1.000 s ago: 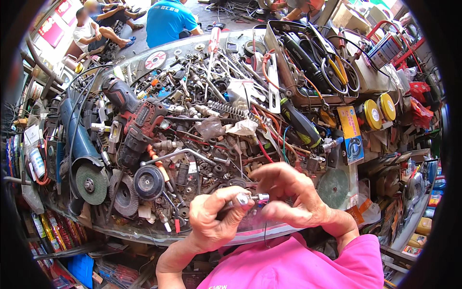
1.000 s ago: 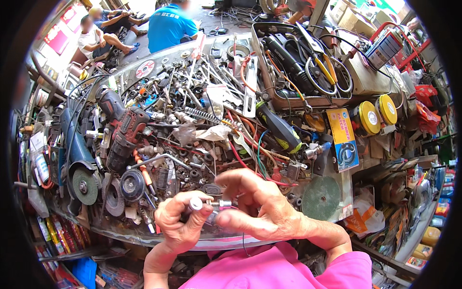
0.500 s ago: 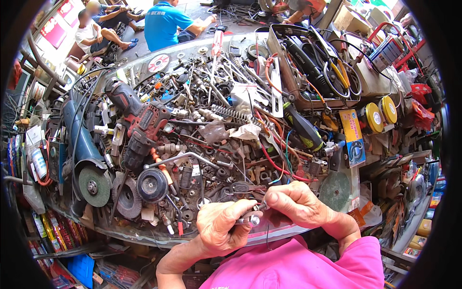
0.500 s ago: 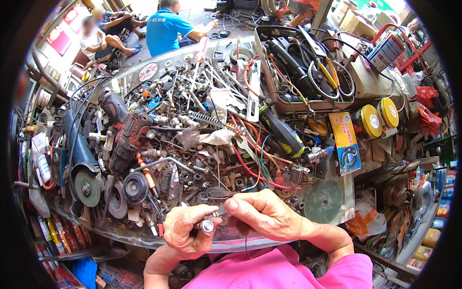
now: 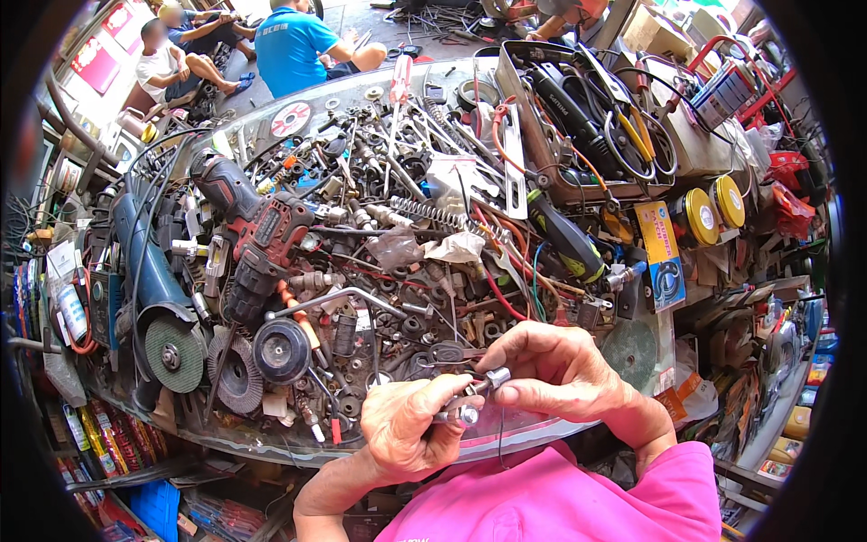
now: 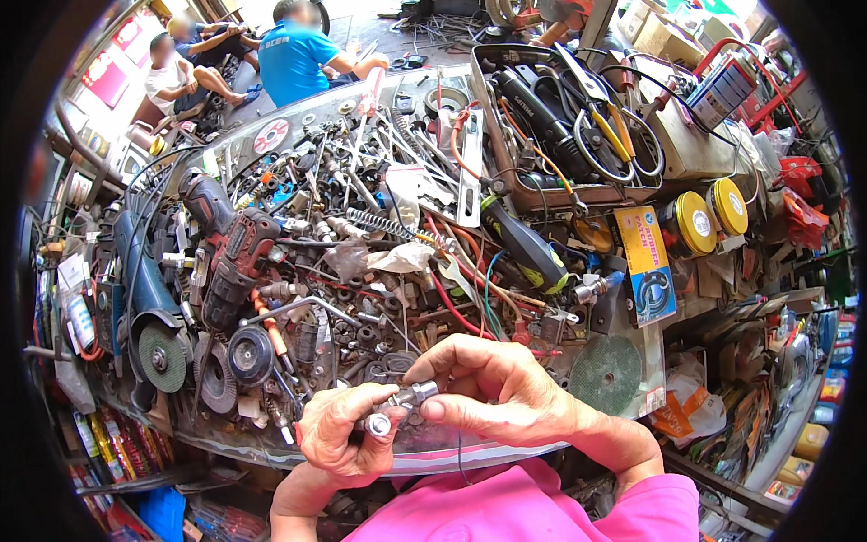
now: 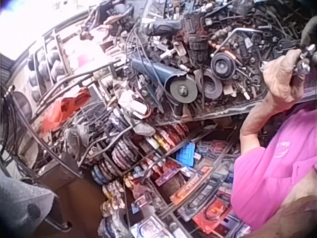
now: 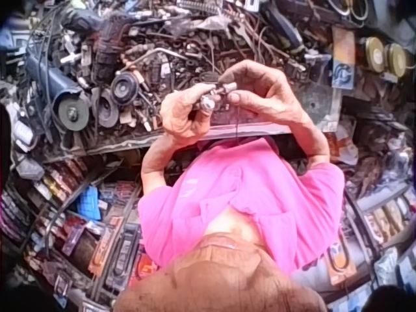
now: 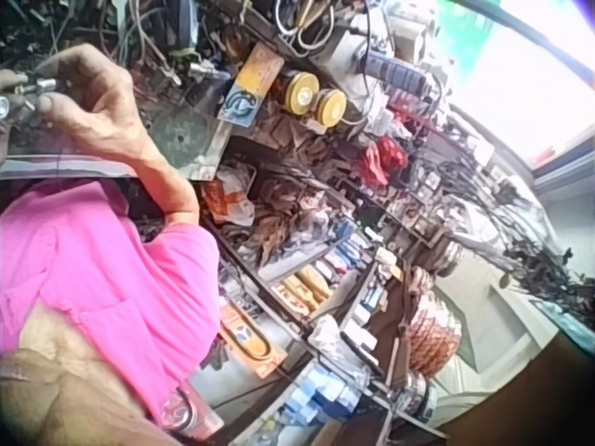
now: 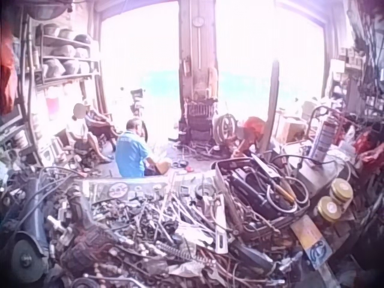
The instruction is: The person holds a small cylindrical electronic component and repeatedly uses a small metal tool to scrape or clean its surface. The person manipulates the component with both hands, rotating it to access different sides while working over a cluttered workbench.
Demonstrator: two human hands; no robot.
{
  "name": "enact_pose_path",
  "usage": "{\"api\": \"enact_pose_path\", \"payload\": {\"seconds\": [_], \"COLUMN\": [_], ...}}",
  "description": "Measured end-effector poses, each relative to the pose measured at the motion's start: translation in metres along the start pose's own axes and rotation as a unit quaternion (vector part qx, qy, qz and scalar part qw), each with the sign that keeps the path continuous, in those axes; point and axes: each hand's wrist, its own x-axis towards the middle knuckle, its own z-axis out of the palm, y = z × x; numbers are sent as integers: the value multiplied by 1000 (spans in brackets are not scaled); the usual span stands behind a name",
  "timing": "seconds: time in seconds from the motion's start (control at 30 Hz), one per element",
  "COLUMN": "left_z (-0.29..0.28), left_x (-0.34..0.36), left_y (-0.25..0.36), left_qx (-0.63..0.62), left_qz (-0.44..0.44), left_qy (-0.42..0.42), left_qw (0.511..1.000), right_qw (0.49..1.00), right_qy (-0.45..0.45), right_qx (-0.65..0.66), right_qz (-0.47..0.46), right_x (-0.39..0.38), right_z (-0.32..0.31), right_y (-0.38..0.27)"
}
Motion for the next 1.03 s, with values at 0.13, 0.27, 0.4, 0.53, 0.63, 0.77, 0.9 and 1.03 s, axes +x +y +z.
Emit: {"api": "enact_pose_path", "payload": {"seconds": [0.13,0.27,0.4,0.53,0.63,0.77,0.9,1.03], "left_z": [0,0,0,1,3,1,4,2], "left_x": [-1,-2,1,-1,0,-3,-1,-2], "left_y": [1,-1,0,1,4,-1,1,1], "left_qx": [4,-1,1,3,-11,-4,4,0], "left_qz": [15,8,22,15,-16,0,-2,-25], "left_qy": [0,-7,-4,2,19,5,6,-1], "left_qw": [1000,1000,1000,1000,1000,1000,1000,1000], "right_qw": [991,999,999,991,998,996,999,999], "right_qy": [-21,-4,32,-29,6,-14,-11,31], "right_qx": [-10,-8,2,-69,-55,24,-35,-20], "right_qz": [132,33,14,113,-16,89,39,-13], "right_x": [-1,0,2,0,-1,0,2,2], "right_z": [-5,0,7,-4,2,1,-2,3], "right_y": [-8,-6,-3,-8,-4,-11,-1,1]}}
